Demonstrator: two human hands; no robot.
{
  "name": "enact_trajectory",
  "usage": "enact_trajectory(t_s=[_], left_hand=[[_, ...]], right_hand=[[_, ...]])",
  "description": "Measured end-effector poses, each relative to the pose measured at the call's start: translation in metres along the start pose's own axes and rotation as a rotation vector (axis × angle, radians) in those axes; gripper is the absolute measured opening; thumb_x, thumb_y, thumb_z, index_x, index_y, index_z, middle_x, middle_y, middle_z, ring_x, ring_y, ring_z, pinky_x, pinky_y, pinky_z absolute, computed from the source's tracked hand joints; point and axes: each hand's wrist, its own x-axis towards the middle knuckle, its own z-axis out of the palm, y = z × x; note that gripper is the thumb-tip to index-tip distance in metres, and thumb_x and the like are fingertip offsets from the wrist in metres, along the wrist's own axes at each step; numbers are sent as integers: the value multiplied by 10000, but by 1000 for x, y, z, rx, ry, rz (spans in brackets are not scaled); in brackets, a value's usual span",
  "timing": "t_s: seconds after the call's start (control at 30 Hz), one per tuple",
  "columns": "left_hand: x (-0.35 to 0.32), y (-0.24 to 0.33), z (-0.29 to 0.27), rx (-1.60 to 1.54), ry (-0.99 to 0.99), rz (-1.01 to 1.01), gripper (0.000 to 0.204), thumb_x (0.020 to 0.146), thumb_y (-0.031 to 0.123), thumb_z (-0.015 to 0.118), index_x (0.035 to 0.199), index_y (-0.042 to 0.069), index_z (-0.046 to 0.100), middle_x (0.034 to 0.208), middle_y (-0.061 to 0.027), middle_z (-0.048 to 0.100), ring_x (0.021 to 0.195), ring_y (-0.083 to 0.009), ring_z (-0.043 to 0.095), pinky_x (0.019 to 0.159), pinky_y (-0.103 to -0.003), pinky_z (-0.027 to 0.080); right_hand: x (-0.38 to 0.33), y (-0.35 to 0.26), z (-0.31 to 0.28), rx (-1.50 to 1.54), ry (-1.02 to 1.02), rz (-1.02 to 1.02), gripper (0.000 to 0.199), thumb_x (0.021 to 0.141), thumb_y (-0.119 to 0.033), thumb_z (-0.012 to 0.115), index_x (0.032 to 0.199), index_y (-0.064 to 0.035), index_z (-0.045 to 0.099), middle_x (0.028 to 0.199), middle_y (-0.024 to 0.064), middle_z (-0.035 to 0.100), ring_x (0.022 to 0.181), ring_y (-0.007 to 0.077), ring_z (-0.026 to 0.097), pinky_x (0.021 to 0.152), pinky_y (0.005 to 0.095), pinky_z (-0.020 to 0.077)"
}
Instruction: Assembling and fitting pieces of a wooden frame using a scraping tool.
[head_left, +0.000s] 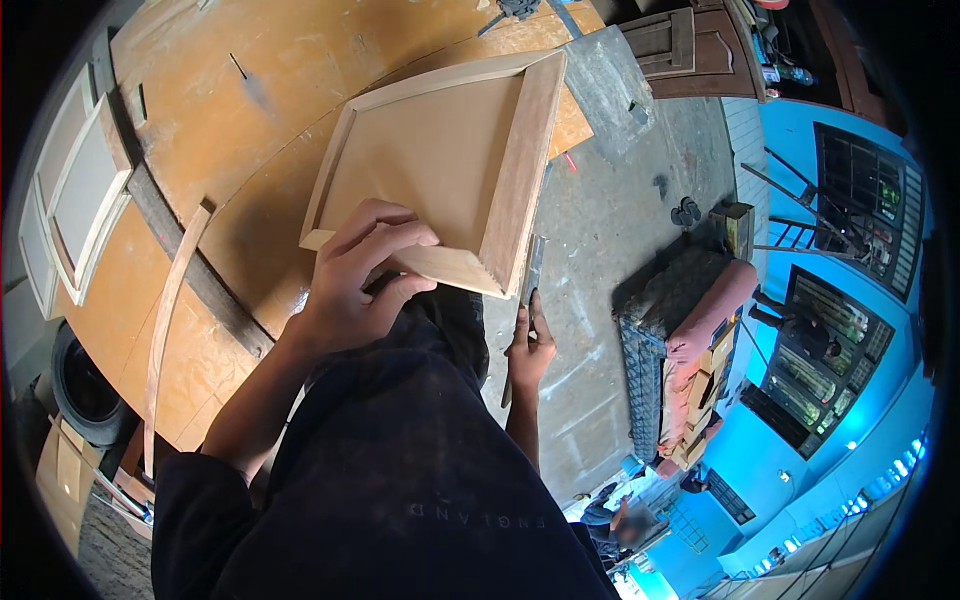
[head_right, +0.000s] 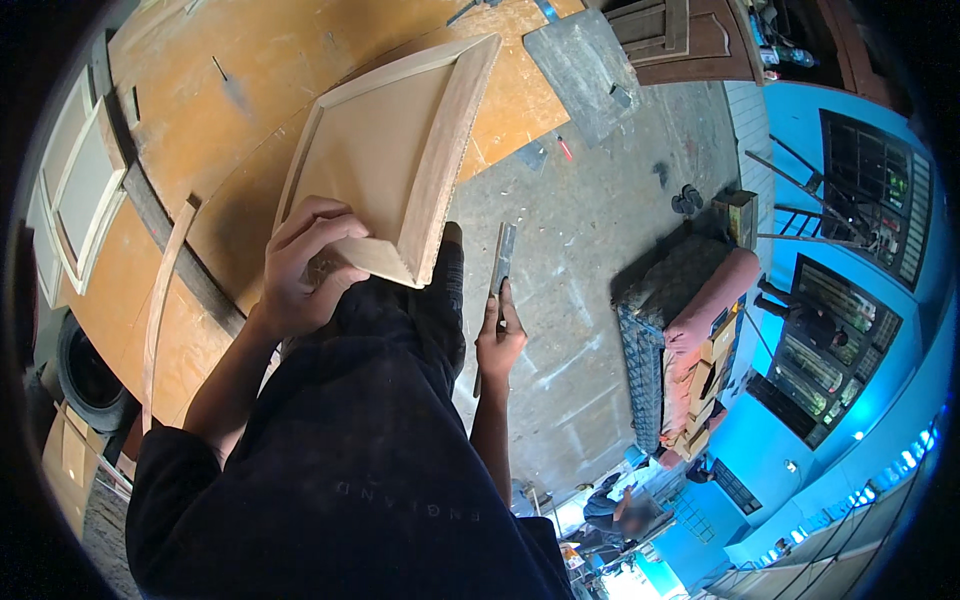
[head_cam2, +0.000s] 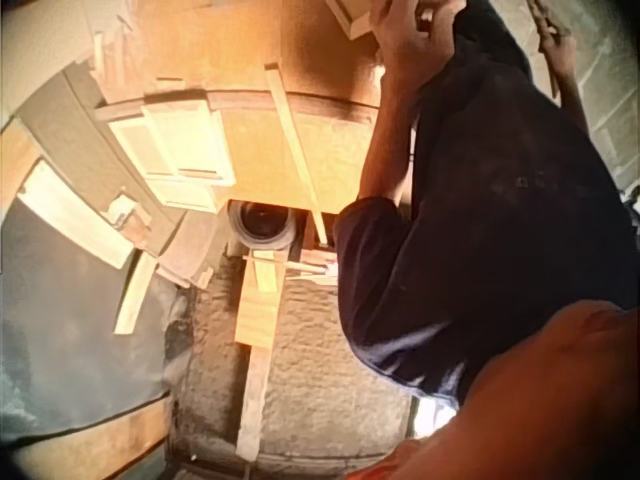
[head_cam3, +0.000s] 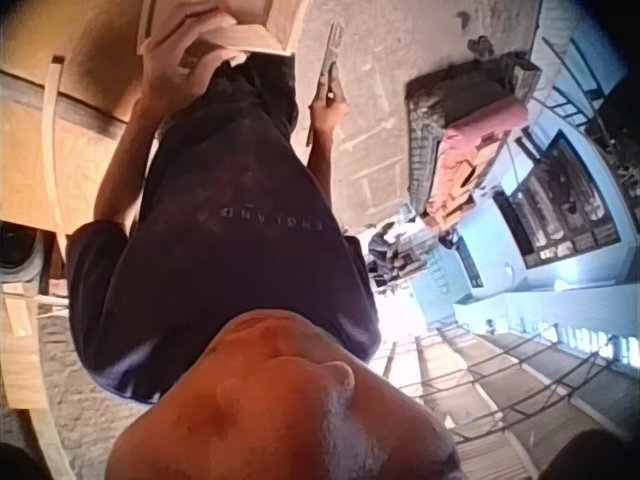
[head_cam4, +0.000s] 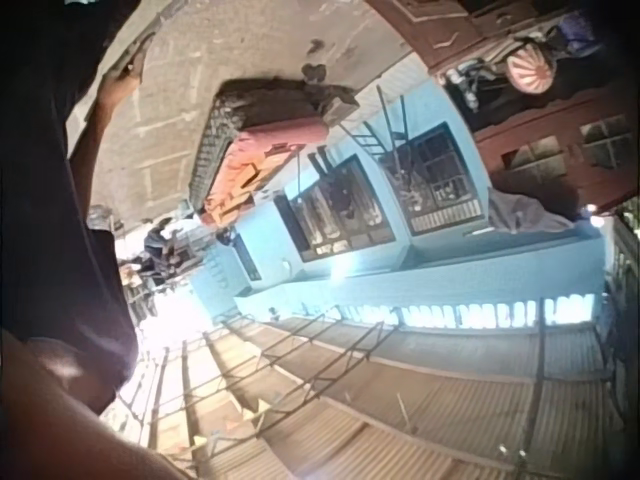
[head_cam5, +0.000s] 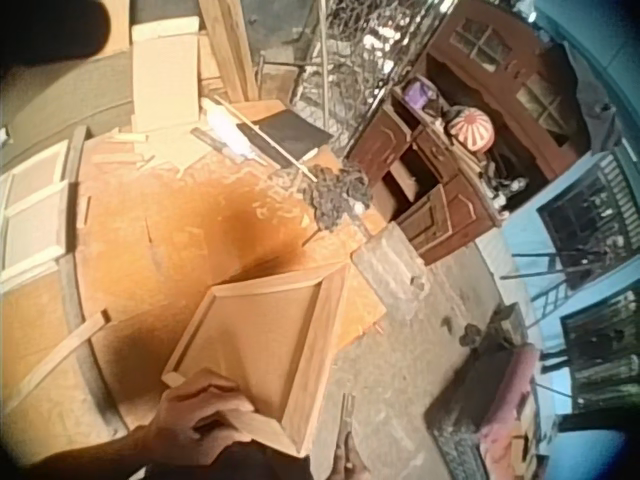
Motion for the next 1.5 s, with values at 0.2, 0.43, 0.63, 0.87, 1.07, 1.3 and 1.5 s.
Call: enact_trajectory(t_s=[0.2,0.43,0.63,0.87,1.07,1.3,1.5], left_hand=[[-3,4,-5,-37,4,-16,366,708,-20,766,1064,3,685,1054,-141,628,915,-265,659,793,-337,546],[-3,-5,6,6,0,44,357,728,-8,775,1074,-9,687,1067,-141,624,912,-264,657,776,-333,554],[20,-37,82,118,90,196,301,780,95,783,1054,25,682,1047,-83,617,910,-274,605,798,-386,525],[39,-78,149,560,27,98,343,775,208,760,1086,87,684,1092,-38,571,1057,-263,544,884,-425,453],[45,-90,151,712,-18,46,323,803,270,731,1055,71,696,1110,-60,580,1075,-267,546,875,-463,469],[61,-127,139,735,-10,-238,348,795,212,723,1089,36,661,1114,-106,580,1042,-303,612,803,-465,560],[114,-138,145,746,-104,-322,489,778,248,755,1179,6,611,1247,-179,573,962,-366,692,804,-458,594]], right_hand=[[-12,8,-3,-57,12,-29,374,1000,-116,630,1346,25,609,1266,144,698,652,34,513,511,222,427],[-19,6,-2,-41,57,-12,367,1008,-122,618,1353,4,612,1239,153,708,614,35,487,488,224,408],[-21,4,4,27,53,-20,372,1008,-128,619,1354,10,607,1219,147,717,580,41,460,474,231,396],[-30,10,8,33,105,-27,354,1009,-146,613,1333,-3,628,1216,143,718,554,55,494,471,250,418],[-43,36,8,13,137,-9,360,1004,-165,625,1333,-21,635,1143,164,734,535,60,501,466,265,425],[-39,36,9,39,149,43,379,1006,-181,629,1360,-48,625,800,97,729,489,62,479,438,278,410],[-27,26,14,-9,91,7,369,1006,-188,631,1341,-31,633,971,163,751,610,96,564,569,303,493]])
